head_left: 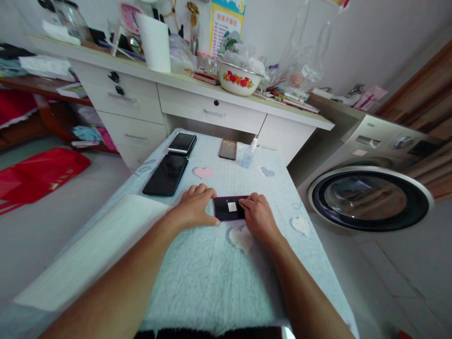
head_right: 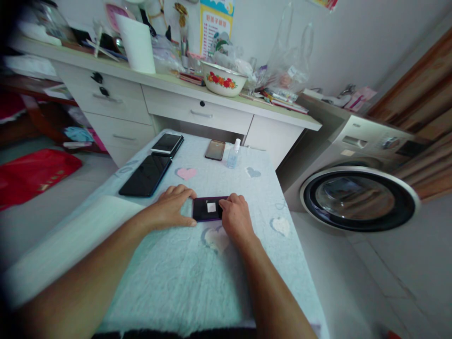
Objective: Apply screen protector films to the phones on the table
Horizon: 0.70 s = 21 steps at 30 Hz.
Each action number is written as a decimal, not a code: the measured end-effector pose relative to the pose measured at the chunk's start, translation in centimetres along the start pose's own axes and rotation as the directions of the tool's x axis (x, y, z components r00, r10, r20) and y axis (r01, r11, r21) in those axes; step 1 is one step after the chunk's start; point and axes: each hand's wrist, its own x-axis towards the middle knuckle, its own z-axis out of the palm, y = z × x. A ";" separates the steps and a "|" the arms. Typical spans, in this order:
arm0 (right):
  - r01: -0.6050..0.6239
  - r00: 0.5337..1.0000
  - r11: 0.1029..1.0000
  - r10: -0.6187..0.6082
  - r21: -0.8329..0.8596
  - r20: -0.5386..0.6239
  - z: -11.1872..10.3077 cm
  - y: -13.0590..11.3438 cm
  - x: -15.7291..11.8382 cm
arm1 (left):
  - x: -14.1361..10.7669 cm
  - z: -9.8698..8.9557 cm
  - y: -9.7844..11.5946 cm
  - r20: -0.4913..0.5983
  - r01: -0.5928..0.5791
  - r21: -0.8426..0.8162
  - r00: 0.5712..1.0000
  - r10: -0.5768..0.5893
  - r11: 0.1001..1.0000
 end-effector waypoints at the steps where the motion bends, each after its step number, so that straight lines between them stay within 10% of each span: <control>1: 0.011 1.000 1.000 -0.011 0.011 0.007 -0.1 -0.2 -0.1 | 0.0 0.0 0.0 0.001 0.000 -0.002 1.000 0.000 1.000; 14: 0.201 0.957 0.965 -0.231 0.170 0.177 -2.2 -0.3 -1.3 | 0.1 0.2 -0.1 -0.007 0.006 -0.002 1.000 -0.006 1.000; 21: 0.122 0.983 0.981 -0.140 0.151 0.117 -2.1 0.6 -0.9 | 0.0 0.0 0.1 0.001 0.010 -0.005 1.000 -0.010 1.000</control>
